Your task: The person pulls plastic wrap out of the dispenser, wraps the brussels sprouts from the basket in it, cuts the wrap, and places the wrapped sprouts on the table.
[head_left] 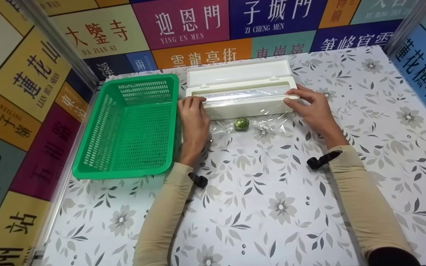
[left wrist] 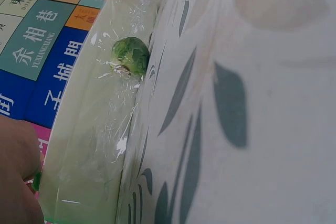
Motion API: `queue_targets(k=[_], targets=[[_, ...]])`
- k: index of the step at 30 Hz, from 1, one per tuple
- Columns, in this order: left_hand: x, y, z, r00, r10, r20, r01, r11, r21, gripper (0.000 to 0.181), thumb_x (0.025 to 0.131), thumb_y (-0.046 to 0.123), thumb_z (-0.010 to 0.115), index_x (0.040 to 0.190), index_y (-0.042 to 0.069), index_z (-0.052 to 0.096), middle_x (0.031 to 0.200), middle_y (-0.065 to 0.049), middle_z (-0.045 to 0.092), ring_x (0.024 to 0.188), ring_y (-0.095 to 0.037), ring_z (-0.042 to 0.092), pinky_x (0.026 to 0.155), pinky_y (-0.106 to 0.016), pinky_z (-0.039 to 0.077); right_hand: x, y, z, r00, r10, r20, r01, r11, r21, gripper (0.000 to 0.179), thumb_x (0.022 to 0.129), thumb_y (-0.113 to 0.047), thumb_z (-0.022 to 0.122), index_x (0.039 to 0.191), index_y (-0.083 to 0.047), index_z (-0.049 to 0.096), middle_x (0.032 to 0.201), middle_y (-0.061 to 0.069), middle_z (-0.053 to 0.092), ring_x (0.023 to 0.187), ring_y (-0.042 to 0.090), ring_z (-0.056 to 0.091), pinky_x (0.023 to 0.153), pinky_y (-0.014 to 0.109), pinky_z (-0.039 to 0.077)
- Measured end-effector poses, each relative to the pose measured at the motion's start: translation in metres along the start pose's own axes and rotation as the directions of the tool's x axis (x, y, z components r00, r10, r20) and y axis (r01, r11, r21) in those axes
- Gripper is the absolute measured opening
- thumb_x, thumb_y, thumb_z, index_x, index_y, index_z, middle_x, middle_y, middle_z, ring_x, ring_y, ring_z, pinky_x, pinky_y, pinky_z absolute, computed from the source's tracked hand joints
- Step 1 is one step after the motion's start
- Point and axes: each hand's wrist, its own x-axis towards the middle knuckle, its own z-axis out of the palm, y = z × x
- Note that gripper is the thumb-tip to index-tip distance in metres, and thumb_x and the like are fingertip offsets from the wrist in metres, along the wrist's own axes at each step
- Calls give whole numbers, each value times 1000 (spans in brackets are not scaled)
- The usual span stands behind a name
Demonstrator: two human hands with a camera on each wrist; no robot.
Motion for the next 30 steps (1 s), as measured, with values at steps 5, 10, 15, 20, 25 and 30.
queue_targets(k=[5, 10, 15, 20, 25, 30], targets=[[-2, 2, -3, 1000, -18, 21, 16, 997, 76, 20, 108, 4, 59, 113, 5, 79, 113, -15, 72, 118, -33, 59, 105, -43, 49, 5, 11, 0, 1000, -4, -4, 3, 1000, -21, 39, 97, -31, 85, 129, -10, 79, 163, 16, 55, 161, 25, 41, 136, 41, 28], [-3, 3, -6, 998, -23, 66, 13, 989, 147, 24, 108, 4, 60, 124, 6, 78, 120, -14, 71, 121, -32, 57, 105, -41, 51, 11, 24, -2, 1000, -14, -12, 13, 999, -32, 39, 95, -32, 86, 129, -13, 80, 163, 12, 57, 160, 22, 43, 134, 38, 32], [-4, 5, -7, 997, -13, 81, -3, 982, 186, 28, 105, -1, 60, 126, 4, 77, 121, -15, 70, 122, -33, 56, 105, -42, 52, 11, 26, -3, 1000, -14, -12, 14, 999, -30, 40, 95, -33, 86, 129, -13, 79, 161, 12, 59, 160, 22, 43, 133, 38, 35], [-5, 4, -8, 997, 4, 75, -19, 979, 201, 27, 104, -4, 58, 123, 4, 76, 121, -16, 69, 122, -35, 55, 105, -45, 52, 7, 18, -1, 1000, 2, -17, -2, 999, -38, 40, 96, -34, 86, 129, -13, 79, 162, 12, 58, 160, 22, 43, 134, 41, 32], [-4, 3, -9, 997, -1, 80, -16, 977, 215, 29, 101, -9, 54, 121, 4, 71, 122, -17, 68, 124, -36, 54, 108, -47, 49, -1, -1, 1, 1000, -2, -12, 2, 1000, -29, 38, 96, -30, 85, 128, -10, 80, 159, 15, 60, 160, 24, 44, 136, 43, 28], [-2, 2, -10, 996, -46, 79, 24, 964, 264, 36, 94, -16, 53, 120, 3, 70, 121, -18, 66, 125, -36, 53, 110, -45, 48, -3, -7, -2, 1000, -5, -6, 5, 1000, -24, 37, 97, -28, 85, 128, -10, 80, 161, 16, 58, 160, 26, 43, 137, 43, 26]])
